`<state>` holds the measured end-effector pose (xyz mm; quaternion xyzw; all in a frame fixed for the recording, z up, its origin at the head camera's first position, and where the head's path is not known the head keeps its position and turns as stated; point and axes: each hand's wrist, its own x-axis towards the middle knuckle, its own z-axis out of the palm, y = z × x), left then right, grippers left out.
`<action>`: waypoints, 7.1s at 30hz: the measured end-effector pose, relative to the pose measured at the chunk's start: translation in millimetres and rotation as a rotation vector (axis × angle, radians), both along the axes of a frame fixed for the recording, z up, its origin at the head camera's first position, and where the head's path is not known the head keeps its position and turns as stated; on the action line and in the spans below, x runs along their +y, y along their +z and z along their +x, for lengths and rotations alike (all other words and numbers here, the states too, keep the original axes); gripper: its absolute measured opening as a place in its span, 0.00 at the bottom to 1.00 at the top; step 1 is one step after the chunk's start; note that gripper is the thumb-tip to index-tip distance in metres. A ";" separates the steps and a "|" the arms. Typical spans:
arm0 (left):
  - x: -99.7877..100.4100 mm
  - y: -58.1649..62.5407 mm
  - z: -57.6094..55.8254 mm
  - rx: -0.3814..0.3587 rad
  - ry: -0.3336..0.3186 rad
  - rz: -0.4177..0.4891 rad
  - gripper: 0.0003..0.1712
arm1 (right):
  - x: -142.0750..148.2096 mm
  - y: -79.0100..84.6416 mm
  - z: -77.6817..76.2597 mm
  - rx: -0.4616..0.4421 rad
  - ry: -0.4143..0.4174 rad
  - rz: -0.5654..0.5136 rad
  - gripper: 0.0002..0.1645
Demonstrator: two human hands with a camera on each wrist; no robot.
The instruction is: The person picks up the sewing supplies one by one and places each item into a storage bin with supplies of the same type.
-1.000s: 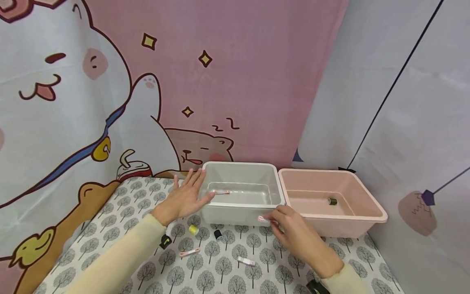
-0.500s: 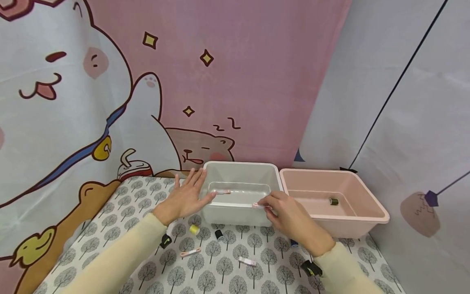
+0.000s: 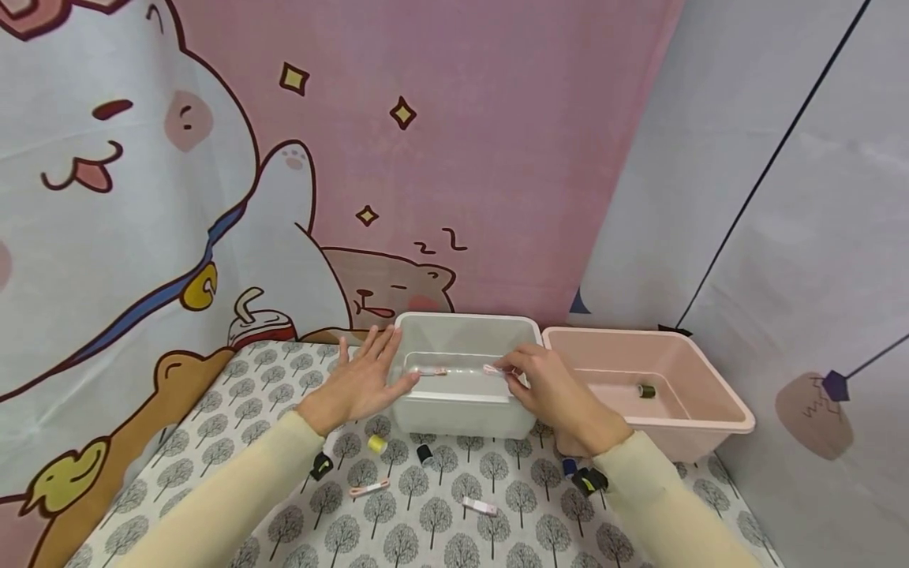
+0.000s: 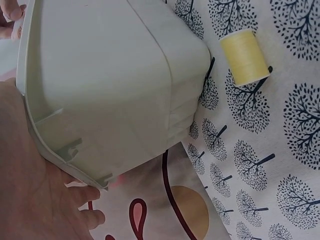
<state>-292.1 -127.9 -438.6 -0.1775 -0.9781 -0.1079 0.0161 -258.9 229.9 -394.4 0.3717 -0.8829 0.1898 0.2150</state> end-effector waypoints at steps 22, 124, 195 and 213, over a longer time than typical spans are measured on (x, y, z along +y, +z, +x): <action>1.0 -0.3 1.6 0.013 -0.001 0.013 0.66 | -6.3 17.4 -30.6 -0.005 -0.055 0.016 0.14; 3.3 -5.5 2.6 -0.004 0.013 0.033 0.66 | -26.1 24.2 -94.1 -0.290 -0.163 0.093 0.11; 1.6 -9.9 -1.9 -0.006 0.012 0.094 0.65 | -20.9 -81.9 57.1 0.158 0.090 0.044 0.45; 0.0 -7.0 -0.6 0.002 0.012 0.122 0.64 | -7.6 -101.5 62.7 0.024 0.287 0.230 0.48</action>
